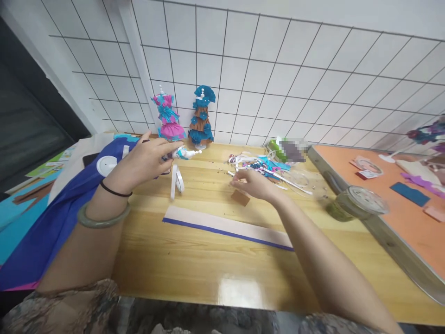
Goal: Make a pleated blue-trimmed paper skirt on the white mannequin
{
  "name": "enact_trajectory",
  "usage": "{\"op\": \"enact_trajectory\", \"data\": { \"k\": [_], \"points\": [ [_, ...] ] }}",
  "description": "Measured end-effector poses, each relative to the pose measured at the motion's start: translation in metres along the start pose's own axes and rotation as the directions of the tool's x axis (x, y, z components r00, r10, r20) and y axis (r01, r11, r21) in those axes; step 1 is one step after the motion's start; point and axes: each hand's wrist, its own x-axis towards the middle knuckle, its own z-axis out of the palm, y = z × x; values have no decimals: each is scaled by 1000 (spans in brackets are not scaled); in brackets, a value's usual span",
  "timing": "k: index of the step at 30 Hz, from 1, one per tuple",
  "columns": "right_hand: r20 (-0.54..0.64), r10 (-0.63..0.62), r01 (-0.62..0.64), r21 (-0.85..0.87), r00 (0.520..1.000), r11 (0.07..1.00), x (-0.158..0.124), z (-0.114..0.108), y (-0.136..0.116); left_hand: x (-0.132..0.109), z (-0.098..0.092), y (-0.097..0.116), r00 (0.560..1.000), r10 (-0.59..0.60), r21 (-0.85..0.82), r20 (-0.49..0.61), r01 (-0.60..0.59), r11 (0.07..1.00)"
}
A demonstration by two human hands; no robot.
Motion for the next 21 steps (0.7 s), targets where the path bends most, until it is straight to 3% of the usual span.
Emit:
{"op": "enact_trajectory", "data": {
  "k": [3, 5, 8, 13, 21],
  "points": [
    [-131, 136, -165, -241, 982, 957, -41, -1, 47, 1, 3, -2, 1000, 10, -9, 4, -10, 1000],
    [-251, 256, -342, -404, 933, 849, -72, 5, 74, 1, 4, -3, 1000, 19, -9, 6, -19, 1000],
    [-305, 349, -463, -568, 886, 681, -110, 22, 102, 2, 6, -2, 999, 34, -7, 20, -34, 999],
    [-286, 334, -439, -612, 898, 657, -133, 42, 116, 3, 7, 1, 998, 55, -10, 33, -55, 998],
    [-318, 322, -451, -557, 892, 697, -130, 35, 126, 2, 1, 2, 998, 44, -48, 40, -42, 998]
  ]
}}
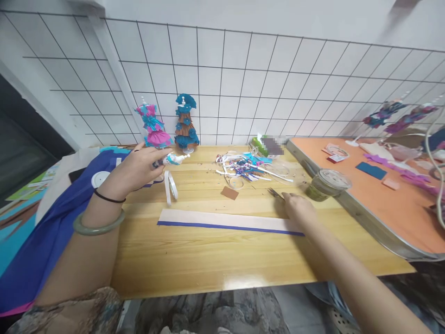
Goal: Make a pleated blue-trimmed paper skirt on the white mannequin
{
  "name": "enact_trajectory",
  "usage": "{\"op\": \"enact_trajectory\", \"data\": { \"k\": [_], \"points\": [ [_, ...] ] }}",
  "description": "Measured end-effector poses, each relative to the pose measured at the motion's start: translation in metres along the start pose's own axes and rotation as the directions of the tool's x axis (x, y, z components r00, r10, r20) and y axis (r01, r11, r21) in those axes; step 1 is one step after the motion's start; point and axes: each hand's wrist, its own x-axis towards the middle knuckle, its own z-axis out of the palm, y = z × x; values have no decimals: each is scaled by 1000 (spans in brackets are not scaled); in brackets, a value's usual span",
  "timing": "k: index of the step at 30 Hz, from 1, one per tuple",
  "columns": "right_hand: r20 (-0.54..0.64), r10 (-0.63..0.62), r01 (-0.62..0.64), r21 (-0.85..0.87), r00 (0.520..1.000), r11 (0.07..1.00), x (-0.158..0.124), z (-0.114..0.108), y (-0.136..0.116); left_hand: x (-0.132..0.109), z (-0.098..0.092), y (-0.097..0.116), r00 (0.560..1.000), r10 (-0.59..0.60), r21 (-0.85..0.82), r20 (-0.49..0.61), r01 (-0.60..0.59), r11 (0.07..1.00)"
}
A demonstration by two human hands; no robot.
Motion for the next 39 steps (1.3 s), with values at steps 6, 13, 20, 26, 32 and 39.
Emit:
{"op": "enact_trajectory", "data": {
  "k": [6, 13, 20, 26, 32, 39],
  "points": [
    [13, 23, -24, 128, 1000, 991, -5, -2, 0, 0, 3, -4, 1000, 11, -46, -7, -12, 999],
    [-22, 112, -89, 466, 993, 880, 27, -49, -37, 0, 6, -7, 998, 42, -113, 37, -38, 993],
    [27, -436, 182, 884, 899, 430, 46, -124, -150, -3, 7, -3, 999, 44, -132, 20, -41, 990],
    [39, -579, 127, 962, 815, 243, 69, -131, -189, -3, 4, 1, 998, 59, -179, 35, -52, 982],
    [84, -618, -12, 993, 782, 119, 89, -125, -198, -3, 0, 5, 996, 49, -206, 79, -32, 978],
    [108, -686, -88, 994, 719, 64, 100, -132, -203, -4, -3, 8, 995, 58, -203, 85, -40, 978]
  ]
}}
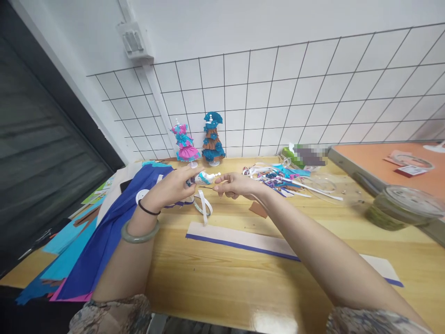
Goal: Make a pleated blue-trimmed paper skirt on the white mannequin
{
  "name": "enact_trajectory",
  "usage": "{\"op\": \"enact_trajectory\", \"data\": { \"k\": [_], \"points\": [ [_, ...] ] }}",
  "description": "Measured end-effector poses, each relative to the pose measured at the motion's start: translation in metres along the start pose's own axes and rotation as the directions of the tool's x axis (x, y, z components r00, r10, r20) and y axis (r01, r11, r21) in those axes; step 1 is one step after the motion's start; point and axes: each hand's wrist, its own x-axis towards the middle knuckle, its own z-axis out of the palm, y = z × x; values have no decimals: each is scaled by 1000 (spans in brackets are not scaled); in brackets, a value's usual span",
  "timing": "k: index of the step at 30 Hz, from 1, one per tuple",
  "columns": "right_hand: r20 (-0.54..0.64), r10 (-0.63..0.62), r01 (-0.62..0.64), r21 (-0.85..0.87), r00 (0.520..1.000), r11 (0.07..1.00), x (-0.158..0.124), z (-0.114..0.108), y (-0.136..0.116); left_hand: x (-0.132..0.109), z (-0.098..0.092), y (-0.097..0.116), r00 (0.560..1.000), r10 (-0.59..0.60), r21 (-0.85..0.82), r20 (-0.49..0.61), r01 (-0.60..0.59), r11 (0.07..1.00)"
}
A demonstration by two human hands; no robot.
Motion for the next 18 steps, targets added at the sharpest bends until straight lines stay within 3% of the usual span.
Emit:
{"op": "enact_trajectory", "data": {
  "k": [18],
  "points": [
    [17, -37, 39, -144, 999, 989, 9, 3, -12, -1, -3, 3, 998, -33, 2, 50, 33, 999]
  ]
}}
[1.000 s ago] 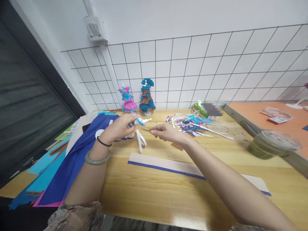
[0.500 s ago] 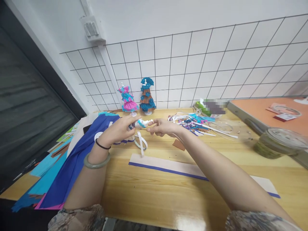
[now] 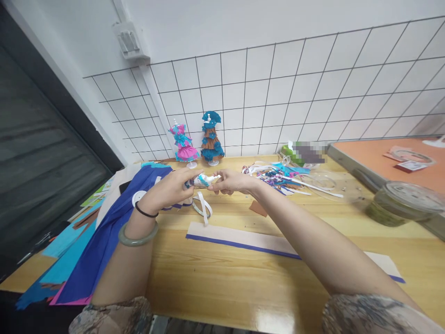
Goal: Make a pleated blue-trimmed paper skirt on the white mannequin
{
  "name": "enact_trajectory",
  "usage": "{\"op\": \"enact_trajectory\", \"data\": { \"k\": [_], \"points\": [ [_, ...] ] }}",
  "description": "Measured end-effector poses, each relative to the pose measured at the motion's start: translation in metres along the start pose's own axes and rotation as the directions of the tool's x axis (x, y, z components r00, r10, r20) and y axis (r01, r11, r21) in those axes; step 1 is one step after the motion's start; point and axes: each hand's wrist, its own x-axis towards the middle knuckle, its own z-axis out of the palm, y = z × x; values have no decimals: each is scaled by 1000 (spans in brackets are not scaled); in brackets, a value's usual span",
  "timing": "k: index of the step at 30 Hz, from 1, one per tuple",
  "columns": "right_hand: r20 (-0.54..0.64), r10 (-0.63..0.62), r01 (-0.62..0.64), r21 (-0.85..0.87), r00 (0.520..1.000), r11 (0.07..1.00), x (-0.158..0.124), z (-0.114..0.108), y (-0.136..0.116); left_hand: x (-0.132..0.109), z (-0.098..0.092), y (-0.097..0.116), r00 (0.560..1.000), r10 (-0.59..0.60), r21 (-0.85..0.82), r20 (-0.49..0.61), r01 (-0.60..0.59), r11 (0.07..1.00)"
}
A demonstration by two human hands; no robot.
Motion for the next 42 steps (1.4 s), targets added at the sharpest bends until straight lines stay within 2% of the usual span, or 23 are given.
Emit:
{"op": "enact_trajectory", "data": {
  "k": [18, 26, 29, 31, 36, 42],
  "points": [
    [9, -27, 28, -110, 1000, 994, -1, -1, -2, 1, 2, -5, 1000, -2, 22, -2, 2, 1000],
    [7, 31, -30, -90, 999, 995, -2, 3, 2, -2, 0, -11, 996, -25, 29, -85, 28, 999],
    [-62, 47, -53, -100, 997, 994, -2, 0, 8, -3, -4, -14, 986, -25, 13, -165, 28, 1000],
    [-149, 41, -62, -139, 988, 988, -1, -3, 13, -4, -7, -16, 972, -36, -7, -231, 36, 999],
    [-395, -9, -143, -354, 919, 924, 11, -19, 34, -3, -9, -18, 931, -86, -28, -356, 81, 996],
    [-478, 20, -273, -467, 878, 841, 25, -34, 76, -1, -6, -19, 912, -90, -36, -401, 82, 996]
  ]
}}
